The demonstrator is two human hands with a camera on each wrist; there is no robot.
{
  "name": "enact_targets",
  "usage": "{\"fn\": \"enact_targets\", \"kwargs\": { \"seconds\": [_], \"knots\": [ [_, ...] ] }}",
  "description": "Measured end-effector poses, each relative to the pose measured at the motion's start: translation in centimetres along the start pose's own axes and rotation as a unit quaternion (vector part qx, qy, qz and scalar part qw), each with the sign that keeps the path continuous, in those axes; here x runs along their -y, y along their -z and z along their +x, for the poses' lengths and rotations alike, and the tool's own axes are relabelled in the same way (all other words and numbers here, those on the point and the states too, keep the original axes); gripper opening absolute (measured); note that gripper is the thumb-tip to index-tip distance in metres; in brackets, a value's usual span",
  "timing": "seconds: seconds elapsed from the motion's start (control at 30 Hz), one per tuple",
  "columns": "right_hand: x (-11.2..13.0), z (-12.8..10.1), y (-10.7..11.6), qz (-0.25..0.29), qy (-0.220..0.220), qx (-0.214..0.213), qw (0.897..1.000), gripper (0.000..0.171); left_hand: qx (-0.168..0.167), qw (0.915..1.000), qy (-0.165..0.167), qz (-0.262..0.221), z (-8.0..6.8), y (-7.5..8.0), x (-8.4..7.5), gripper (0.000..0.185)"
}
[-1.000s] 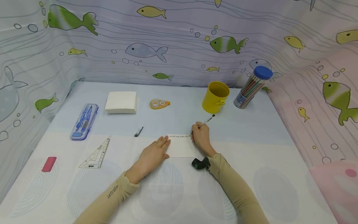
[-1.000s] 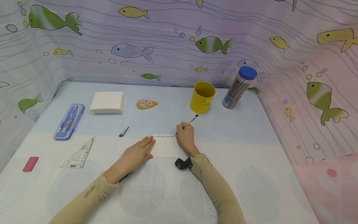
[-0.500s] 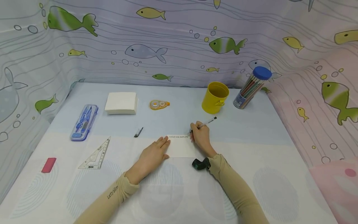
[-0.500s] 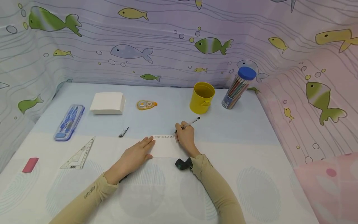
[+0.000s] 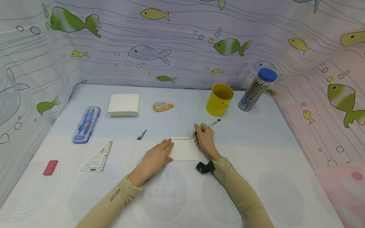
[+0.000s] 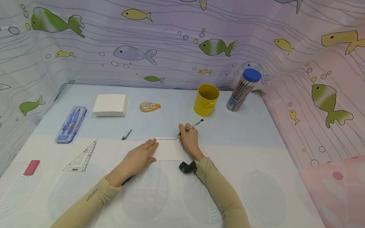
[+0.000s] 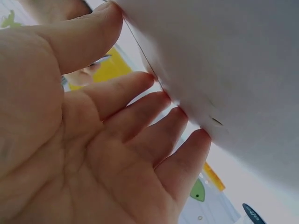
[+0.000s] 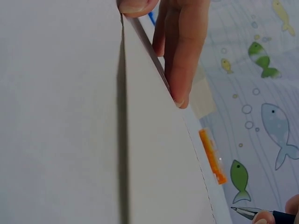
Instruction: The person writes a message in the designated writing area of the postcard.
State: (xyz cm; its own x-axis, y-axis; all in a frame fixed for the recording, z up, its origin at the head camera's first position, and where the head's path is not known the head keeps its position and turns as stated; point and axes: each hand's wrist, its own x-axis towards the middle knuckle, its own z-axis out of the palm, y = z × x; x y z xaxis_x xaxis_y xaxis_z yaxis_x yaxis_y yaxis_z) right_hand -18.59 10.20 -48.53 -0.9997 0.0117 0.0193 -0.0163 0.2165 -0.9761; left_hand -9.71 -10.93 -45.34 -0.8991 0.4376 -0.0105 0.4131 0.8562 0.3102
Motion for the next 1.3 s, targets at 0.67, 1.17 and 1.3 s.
{"fn": "enact_targets", "kwargs": {
  "seconds": [0.67,1.17,1.3],
  "knots": [
    [0.0,0.1,0.0,0.001,-0.015,0.003,1.0,0.032,-0.122,0.9823,0.139,0.033,-0.1,4.4,4.8,0.046],
    [3.5,-1.5,0.3,-0.005,-0.02,0.01,1.0,0.03,-0.114,0.9667,0.226,0.036,-0.4,4.8,7.6,0.042],
    [3.6,-1.4,0.2,0.0,-0.018,0.008,1.0,0.03,-0.107,0.9668,0.23,0.028,-0.5,4.6,7.8,0.043]
  ]
}}
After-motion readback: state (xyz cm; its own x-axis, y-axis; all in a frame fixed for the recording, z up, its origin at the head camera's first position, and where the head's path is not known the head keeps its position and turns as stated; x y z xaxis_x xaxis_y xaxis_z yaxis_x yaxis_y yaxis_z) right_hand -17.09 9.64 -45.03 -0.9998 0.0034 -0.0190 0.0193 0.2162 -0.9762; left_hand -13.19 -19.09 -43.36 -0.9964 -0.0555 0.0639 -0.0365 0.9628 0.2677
